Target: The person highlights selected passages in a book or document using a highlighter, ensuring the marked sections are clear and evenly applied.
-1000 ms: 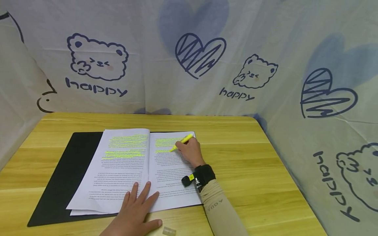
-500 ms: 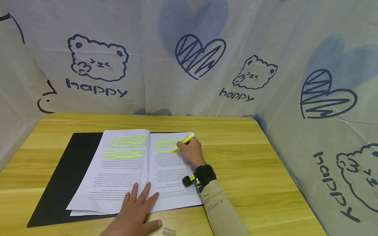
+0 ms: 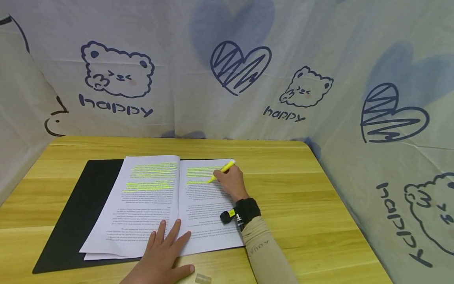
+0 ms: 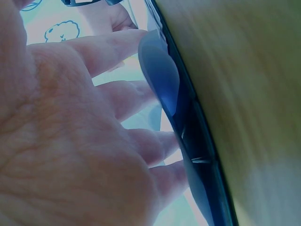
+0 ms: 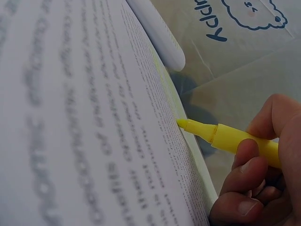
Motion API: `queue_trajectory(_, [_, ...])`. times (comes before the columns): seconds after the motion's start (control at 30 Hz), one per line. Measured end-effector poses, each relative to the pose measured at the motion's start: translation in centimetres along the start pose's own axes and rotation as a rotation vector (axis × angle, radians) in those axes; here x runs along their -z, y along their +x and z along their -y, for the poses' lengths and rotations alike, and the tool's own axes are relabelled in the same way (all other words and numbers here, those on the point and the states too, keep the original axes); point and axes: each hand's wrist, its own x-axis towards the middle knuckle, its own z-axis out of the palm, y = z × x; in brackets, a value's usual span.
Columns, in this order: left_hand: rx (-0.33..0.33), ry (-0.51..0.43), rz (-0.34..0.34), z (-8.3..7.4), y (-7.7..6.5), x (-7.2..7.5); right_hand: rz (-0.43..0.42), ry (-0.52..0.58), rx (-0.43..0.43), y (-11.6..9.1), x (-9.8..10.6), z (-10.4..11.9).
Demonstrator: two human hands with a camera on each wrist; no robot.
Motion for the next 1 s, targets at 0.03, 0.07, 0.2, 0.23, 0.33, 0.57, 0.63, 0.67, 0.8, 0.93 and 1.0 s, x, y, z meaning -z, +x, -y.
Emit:
queue_trajectory(0.03, [-0.002, -0.001, -0.001, 0.01, -0.01, -0.01, -0.001, 0.002, -0.003, -0.01, 0.04, 0.01])
queue_trajectory(0.07, [-0.004, -0.003, -0.003, 0.02, -0.03, -0.02, -0.001, 0.004, -0.005, -0.02, 0.07, 0.02])
queue_trajectory(0.2, [-0.011, -0.010, -0.007, 0.09, -0.08, -0.07, 0.001, 0.007, -0.022, -0.09, 0.21, 0.07])
queue_trajectory(0.23, [-0.014, -0.012, -0.009, 0.10, -0.10, -0.08, -0.001, 0.003, -0.023, -0.08, 0.23, 0.05])
queue_trajectory(0.33, [-0.018, -0.014, -0.012, 0.13, -0.13, -0.10, -0.006, 0.001, -0.022, -0.08, 0.30, 0.04])
queue_trajectory(0.57, [-0.007, 0.003, -0.002, 0.10, -0.05, -0.02, -0.012, -0.001, -0.032, 0.05, 0.45, -0.03])
queue_trajectory(0.63, [0.002, 0.011, 0.005, 0.09, 0.04, -0.01, -0.015, -0.004, -0.030, 0.03, 0.50, 0.01])
queue_trajectory(0.67, [0.006, 0.013, 0.008, 0.08, 0.07, 0.01, -0.016, -0.006, -0.027, 0.01, 0.53, 0.01])
queue_trajectory(0.8, [0.014, 0.015, 0.013, 0.10, 0.17, -0.02, -0.026, -0.018, -0.011, -0.04, 0.62, 0.04])
queue_trajectory(0.93, [0.006, 0.021, 0.010, 0.17, 0.15, -0.05, -0.032, -0.042, 0.003, 0.00, 0.66, -0.03])
queue_trajectory(1.0, [0.004, 0.020, 0.010, 0.19, 0.12, -0.04, -0.033, -0.047, 0.007, 0.00, 0.67, -0.06])
